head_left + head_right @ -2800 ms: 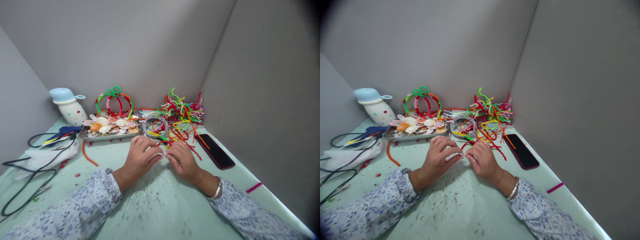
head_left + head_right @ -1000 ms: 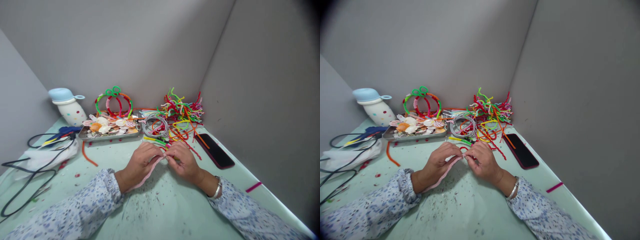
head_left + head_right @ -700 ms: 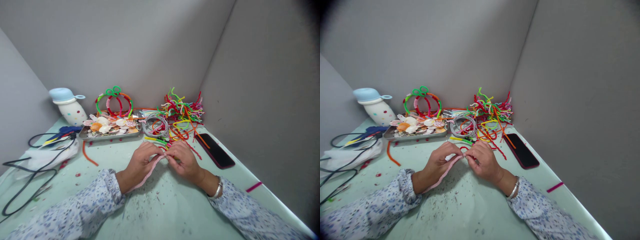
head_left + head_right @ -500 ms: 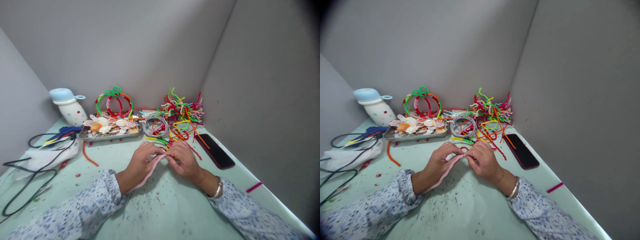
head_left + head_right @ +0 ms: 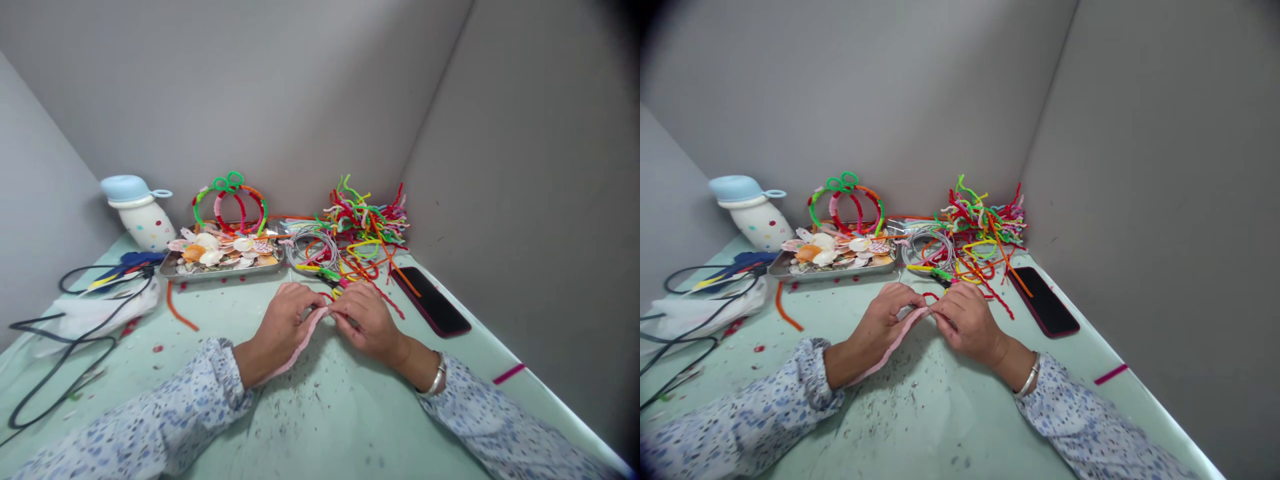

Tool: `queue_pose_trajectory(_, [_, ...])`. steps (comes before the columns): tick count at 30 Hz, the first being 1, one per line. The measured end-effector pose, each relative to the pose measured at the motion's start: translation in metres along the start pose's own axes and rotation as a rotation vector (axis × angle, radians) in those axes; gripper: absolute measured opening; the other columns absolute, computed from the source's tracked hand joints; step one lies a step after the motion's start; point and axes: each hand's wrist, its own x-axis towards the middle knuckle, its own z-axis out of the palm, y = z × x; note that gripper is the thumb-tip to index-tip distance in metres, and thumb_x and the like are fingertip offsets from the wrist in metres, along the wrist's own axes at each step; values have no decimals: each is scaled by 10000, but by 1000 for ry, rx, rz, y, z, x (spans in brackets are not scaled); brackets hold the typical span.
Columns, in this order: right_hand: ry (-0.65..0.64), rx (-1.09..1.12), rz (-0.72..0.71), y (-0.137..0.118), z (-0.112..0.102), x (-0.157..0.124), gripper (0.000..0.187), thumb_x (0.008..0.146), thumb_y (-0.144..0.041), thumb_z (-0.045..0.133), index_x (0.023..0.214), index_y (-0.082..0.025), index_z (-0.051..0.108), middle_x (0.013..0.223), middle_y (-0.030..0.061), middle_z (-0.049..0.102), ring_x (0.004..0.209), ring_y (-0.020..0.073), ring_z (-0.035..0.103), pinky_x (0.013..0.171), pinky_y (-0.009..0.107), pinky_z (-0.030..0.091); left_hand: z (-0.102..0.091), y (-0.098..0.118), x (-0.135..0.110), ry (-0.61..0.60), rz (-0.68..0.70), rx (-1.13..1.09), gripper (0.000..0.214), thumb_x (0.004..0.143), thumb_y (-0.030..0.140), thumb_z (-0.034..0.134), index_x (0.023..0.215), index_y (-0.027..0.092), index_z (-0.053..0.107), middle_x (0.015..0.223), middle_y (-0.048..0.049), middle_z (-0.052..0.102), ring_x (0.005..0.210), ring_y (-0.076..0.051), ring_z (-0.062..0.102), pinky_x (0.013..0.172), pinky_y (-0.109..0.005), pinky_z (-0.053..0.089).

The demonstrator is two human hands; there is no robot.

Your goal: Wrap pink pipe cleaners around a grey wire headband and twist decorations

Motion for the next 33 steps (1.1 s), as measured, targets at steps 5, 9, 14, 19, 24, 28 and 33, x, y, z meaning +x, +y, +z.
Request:
queue_pose_trajectory(5, [-32, -26, -6, 0, 0, 0, 103, 864, -153, 561, 919, -201, 633, 811, 38, 674, 823, 202, 568, 826, 395, 429, 1, -1, -1, -8, -17, 22, 172, 911, 301, 566, 787, 197, 627, 756, -15, 637, 759, -181, 543, 763, -336, 400])
queue_pose_trajectory(9, [-38, -14, -10, 0, 1, 0, 103, 861, -149, 568, 924, -200, 631, 817, 40, 671, 825, 201, 561, 847, 402, 426, 1, 0, -1, -8, -24, 13, 172, 903, 277, 567, 763, 189, 612, 745, -14, 630, 746, -180, 538, 758, -338, 399])
queue_pose_trajectory(14, [-45, 47, 16, -1, 1, -1, 91, 865, -169, 566, 927, -193, 628, 824, 47, 659, 827, 204, 559, 819, 397, 427, 3, -1, -3, 3, -45, -19, 176, 907, 281, 556, 765, 186, 601, 752, -15, 631, 754, -181, 539, 761, -338, 403])
queue_pose_trajectory(19, [-53, 70, 45, -3, 2, 0, 72, 872, -194, 554, 886, -196, 625, 797, 47, 644, 813, 204, 549, 788, 388, 423, 4, -4, -4, -6, -72, -66, 175, 897, 291, 575, 762, 187, 616, 763, -17, 657, 760, -183, 556, 749, -332, 417])
queue_pose_trajectory(24, [-51, 79, 42, -2, 2, -1, 75, 867, -177, 559, 879, -197, 630, 779, 39, 642, 804, 200, 558, 773, 379, 426, 3, -7, -3, -24, -62, -128, 172, 887, 322, 597, 785, 191, 641, 765, -19, 665, 763, -182, 574, 747, -328, 419])
queue_pose_trajectory(28, [-7, 59, 55, 1, 4, -1, 58, 855, -186, 585, 860, -207, 639, 772, 33, 648, 804, 198, 572, 773, 370, 434, 1, -10, -1, -37, -20, -113, 146, 893, 317, 600, 832, 199, 660, 801, -25, 682, 786, -183, 584, 786, -344, 419])
queue_pose_trajectory(33, [65, 35, 82, 6, 4, -1, 63, 843, -167, 596, 852, -212, 640, 758, 24, 653, 770, 189, 563, 766, 367, 442, -5, -8, 2, 65, 9, -47, 136, 834, 259, 679, 964, 222, 665, 967, -46, 688, 940, -213, 593, 879, -382, 422])
